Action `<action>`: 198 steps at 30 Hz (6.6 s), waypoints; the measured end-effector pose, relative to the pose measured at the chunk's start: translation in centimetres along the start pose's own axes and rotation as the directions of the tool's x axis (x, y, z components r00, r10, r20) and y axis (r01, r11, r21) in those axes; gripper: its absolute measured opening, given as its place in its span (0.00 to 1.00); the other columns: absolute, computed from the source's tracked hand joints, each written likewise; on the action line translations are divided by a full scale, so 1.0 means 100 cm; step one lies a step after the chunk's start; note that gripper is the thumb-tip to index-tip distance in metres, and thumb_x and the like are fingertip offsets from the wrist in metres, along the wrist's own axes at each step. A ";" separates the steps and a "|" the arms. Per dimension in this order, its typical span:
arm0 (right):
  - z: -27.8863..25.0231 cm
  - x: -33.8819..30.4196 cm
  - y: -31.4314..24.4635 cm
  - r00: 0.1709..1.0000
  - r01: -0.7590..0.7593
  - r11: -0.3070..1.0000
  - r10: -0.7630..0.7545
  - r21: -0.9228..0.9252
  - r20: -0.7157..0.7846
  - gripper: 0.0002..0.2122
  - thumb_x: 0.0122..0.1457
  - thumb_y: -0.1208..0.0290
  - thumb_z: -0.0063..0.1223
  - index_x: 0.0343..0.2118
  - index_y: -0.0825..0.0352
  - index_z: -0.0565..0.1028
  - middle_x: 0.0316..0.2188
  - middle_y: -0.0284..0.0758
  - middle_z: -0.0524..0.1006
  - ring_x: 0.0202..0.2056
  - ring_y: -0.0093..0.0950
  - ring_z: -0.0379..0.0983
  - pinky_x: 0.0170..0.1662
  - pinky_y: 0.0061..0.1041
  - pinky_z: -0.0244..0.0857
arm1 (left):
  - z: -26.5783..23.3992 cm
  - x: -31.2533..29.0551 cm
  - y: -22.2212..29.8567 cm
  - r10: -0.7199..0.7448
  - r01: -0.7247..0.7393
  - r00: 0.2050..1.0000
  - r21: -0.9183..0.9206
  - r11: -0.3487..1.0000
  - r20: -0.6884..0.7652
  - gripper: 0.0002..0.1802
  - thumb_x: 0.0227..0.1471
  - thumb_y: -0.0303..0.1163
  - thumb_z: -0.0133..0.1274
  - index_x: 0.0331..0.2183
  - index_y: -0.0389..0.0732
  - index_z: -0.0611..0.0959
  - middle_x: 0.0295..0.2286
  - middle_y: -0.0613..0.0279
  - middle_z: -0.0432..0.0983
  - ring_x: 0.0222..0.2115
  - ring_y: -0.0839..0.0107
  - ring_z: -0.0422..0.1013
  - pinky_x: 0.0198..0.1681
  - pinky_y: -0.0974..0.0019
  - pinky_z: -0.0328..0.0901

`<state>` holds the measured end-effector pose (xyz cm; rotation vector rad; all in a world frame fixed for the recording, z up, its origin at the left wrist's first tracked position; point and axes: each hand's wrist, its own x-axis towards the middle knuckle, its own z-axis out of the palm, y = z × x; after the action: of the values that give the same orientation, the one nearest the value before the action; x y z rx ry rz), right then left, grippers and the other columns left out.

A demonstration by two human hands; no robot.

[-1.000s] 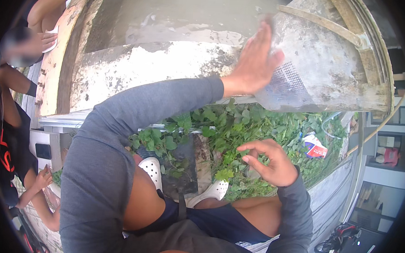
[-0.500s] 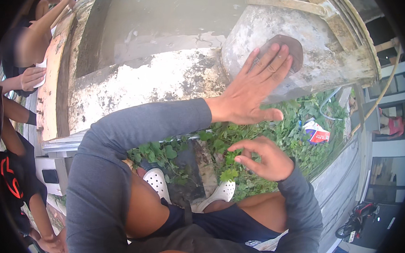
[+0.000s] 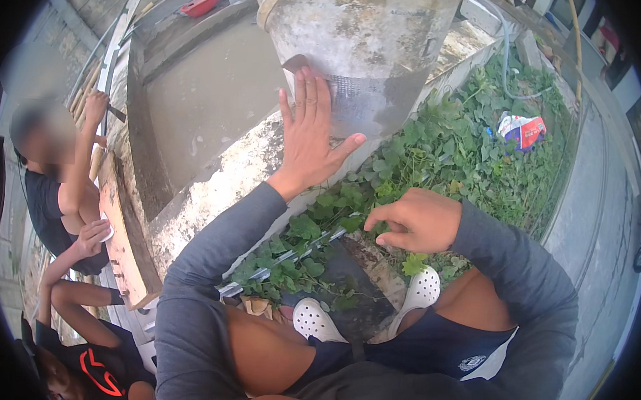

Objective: The person sands the outside of a plastic bucket using a piece of sandpaper, moving the paper across the bucket surface and around the rim.

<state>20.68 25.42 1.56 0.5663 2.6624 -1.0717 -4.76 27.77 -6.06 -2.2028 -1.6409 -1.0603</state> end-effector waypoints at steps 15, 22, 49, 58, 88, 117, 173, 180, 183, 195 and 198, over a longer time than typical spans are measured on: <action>0.018 0.002 0.009 0.990 0.137 0.988 -0.139 -0.070 -0.026 0.15 0.64 0.61 0.61 0.51 0.59 0.80 0.15 0.35 0.77 0.22 0.41 0.76 0.29 0.41 0.66 | -0.024 0.018 -0.007 0.080 -0.080 0.997 0.130 0.988 -0.001 0.66 0.59 0.68 0.53 0.69 0.20 0.48 0.70 0.24 0.41 0.74 0.38 0.30 0.74 0.36 0.24; 0.020 0.025 0.011 0.987 0.161 0.984 -0.159 -0.079 0.031 0.15 0.64 0.61 0.61 0.52 0.59 0.80 0.16 0.35 0.78 0.23 0.43 0.76 0.30 0.41 0.67 | 0.008 0.005 -0.016 0.071 -0.064 0.995 0.098 0.993 -0.077 0.67 0.56 0.72 0.52 0.71 0.23 0.50 0.72 0.28 0.37 0.75 0.41 0.31 0.73 0.34 0.25; 0.013 0.020 0.000 0.979 0.080 0.990 -0.056 -0.117 0.194 0.17 0.66 0.61 0.59 0.54 0.62 0.78 0.21 0.37 0.81 0.25 0.42 0.78 0.32 0.41 0.67 | 0.017 -0.040 -0.029 -0.093 0.081 0.986 0.090 0.993 0.137 0.71 0.59 0.71 0.51 0.70 0.20 0.37 0.71 0.24 0.31 0.74 0.38 0.28 0.74 0.36 0.24; 0.016 0.027 0.002 0.978 0.038 0.997 -0.023 -0.068 0.206 0.16 0.67 0.62 0.59 0.54 0.63 0.78 0.21 0.37 0.81 0.26 0.39 0.79 0.33 0.40 0.67 | -0.001 0.002 -0.019 -0.266 0.273 0.962 -0.230 0.934 0.061 0.74 0.58 0.75 0.48 0.70 0.21 0.32 0.72 0.28 0.30 0.75 0.46 0.29 0.74 0.38 0.25; 0.009 0.059 0.036 0.954 0.158 0.981 -0.122 0.111 -0.274 0.23 0.67 0.58 0.59 0.60 0.65 0.74 0.46 0.40 0.83 0.43 0.35 0.83 0.49 0.38 0.74 | -0.116 -0.010 -0.072 -0.503 0.793 0.608 -0.432 0.430 0.615 0.31 0.71 0.52 0.50 0.60 0.36 0.78 0.51 0.55 0.81 0.49 0.70 0.77 0.58 0.65 0.67; 0.010 0.051 0.000 0.918 0.340 0.865 -0.220 0.369 -0.330 0.06 0.64 0.74 0.62 0.34 0.69 0.76 0.26 0.30 0.78 0.31 0.18 0.71 0.38 0.23 0.66 | -0.141 -0.056 -0.181 -0.739 0.733 0.673 0.102 0.673 0.036 0.17 0.62 0.48 0.58 0.37 0.45 0.92 0.26 0.58 0.84 0.26 0.68 0.78 0.37 0.60 0.72; 0.003 0.058 0.000 0.896 0.401 0.895 -0.338 0.196 -0.287 0.08 0.61 0.70 0.64 0.34 0.69 0.78 0.23 0.40 0.80 0.27 0.35 0.79 0.34 0.34 0.68 | -0.224 -0.099 -0.203 -0.912 0.628 0.144 0.677 0.384 0.384 0.60 0.24 0.56 0.81 0.62 0.53 0.77 0.59 0.53 0.70 0.67 0.53 0.60 0.67 0.47 0.62; 0.004 0.059 -0.001 0.895 0.401 0.898 -0.341 0.181 -0.289 0.08 0.61 0.69 0.64 0.34 0.68 0.79 0.23 0.40 0.80 0.27 0.35 0.79 0.34 0.33 0.68 | -0.215 -0.113 -0.211 -0.875 0.443 0.375 0.770 0.459 0.306 0.55 0.28 0.57 0.80 0.60 0.53 0.79 0.59 0.56 0.73 0.64 0.57 0.65 0.64 0.46 0.64; 0.003 0.060 -0.002 0.900 0.396 0.900 -0.340 0.184 -0.274 0.08 0.61 0.68 0.64 0.34 0.68 0.79 0.24 0.40 0.80 0.27 0.36 0.79 0.34 0.34 0.68 | -0.231 -0.119 -0.227 -0.816 0.549 0.529 0.639 0.539 0.234 0.43 0.38 0.47 0.76 0.57 0.47 0.82 0.53 0.55 0.78 0.58 0.61 0.71 0.59 0.53 0.67; 0.002 0.059 0.004 0.925 0.347 0.923 -0.308 0.166 -0.221 0.08 0.62 0.66 0.63 0.36 0.66 0.80 0.26 0.39 0.82 0.29 0.37 0.80 0.35 0.35 0.69 | -0.201 -0.114 -0.220 -0.862 0.760 0.232 0.470 0.450 0.450 0.38 0.42 0.37 0.76 0.55 0.39 0.83 0.42 0.60 0.87 0.56 0.70 0.76 0.60 0.59 0.68; 0.001 0.057 0.005 0.918 0.363 0.919 -0.324 0.153 -0.230 0.08 0.61 0.67 0.63 0.36 0.66 0.80 0.25 0.39 0.82 0.29 0.37 0.80 0.35 0.35 0.69 | -0.204 -0.131 -0.227 -0.810 0.684 0.478 0.434 0.586 0.339 0.30 0.46 0.40 0.74 0.51 0.42 0.86 0.42 0.60 0.87 0.49 0.66 0.80 0.56 0.59 0.70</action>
<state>15.73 27.23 -0.80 0.2477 2.9294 -1.4526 -35.41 15.10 -5.39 -1.6193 -2.9746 -0.2979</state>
